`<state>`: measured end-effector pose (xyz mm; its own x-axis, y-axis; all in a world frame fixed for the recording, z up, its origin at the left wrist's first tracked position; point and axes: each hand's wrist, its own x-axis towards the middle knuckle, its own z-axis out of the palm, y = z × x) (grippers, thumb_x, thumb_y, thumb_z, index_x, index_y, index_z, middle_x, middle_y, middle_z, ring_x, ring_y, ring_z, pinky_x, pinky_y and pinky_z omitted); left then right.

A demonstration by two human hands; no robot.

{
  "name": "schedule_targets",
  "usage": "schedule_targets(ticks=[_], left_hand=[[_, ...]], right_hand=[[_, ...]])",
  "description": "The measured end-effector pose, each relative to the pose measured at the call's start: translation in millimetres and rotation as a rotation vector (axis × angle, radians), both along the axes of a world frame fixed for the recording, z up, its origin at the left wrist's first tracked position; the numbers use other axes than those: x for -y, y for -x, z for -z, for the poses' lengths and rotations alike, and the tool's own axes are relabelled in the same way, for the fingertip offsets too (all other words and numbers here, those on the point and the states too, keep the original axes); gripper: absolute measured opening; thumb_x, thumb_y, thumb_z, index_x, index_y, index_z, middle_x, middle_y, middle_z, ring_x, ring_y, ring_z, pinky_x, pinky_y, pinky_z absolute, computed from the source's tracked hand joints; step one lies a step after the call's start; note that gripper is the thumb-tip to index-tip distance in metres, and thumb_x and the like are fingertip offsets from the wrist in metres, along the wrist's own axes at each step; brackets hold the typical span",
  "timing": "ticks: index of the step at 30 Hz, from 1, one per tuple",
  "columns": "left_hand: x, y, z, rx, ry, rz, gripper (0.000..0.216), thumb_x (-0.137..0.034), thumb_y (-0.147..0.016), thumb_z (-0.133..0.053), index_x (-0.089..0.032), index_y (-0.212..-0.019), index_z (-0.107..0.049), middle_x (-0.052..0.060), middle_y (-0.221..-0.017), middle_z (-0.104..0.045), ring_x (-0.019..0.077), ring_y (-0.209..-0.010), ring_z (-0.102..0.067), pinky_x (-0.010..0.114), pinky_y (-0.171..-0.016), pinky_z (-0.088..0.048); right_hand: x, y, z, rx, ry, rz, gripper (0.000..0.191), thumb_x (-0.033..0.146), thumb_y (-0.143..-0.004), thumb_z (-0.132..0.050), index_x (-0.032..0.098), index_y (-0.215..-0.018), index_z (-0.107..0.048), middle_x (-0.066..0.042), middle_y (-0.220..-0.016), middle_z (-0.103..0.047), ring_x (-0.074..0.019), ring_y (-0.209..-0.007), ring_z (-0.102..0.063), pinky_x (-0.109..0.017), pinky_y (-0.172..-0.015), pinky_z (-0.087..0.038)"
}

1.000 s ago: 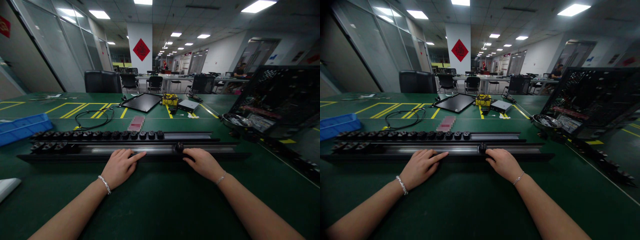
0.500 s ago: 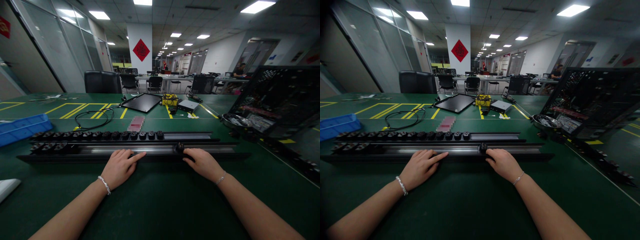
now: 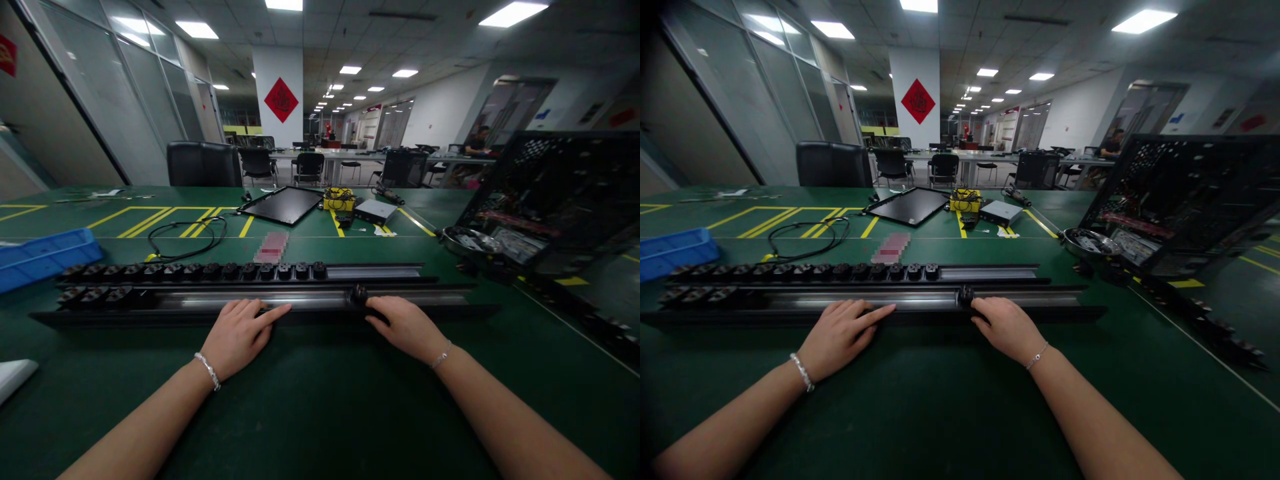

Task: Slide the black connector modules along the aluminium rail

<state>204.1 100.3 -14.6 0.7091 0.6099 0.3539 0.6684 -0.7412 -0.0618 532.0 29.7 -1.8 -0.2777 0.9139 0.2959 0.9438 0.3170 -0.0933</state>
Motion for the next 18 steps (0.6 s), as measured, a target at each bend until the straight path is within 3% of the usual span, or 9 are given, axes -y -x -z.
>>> schedule_targets(ticks=[6,18], left_hand=[[-0.2,-0.1,-0.4,-0.008,-0.003,-0.001,0.049,-0.023,-0.087,-0.044,-0.036,-0.134,-0.041,0.003,-0.092,-0.058,0.0196,-0.085,-0.055,0.036,-0.076,-0.04],[0.1,0.2,-0.3,-0.001,-0.017,0.005,0.048,-0.023,-0.088,-0.043,-0.036,-0.134,-0.041,0.003,-0.092,-0.058,0.0194,-0.085,-0.055,0.036,-0.076,-0.04]], right_hand=[[1.9,-5.1,-2.0,0.064,-0.011,-0.015,0.021,0.022,-0.084,-0.05,0.022,-0.103,-0.06,-0.006,-0.09,-0.067,-0.0196,-0.081,-0.061,-0.034,-0.074,-0.048],[0.2,-6.4,0.3,-0.012,0.011,0.005,0.017,0.024,-0.083,-0.052,0.022,-0.098,-0.06,-0.006,-0.094,-0.068,-0.0199,-0.083,-0.062,-0.035,-0.075,-0.048]])
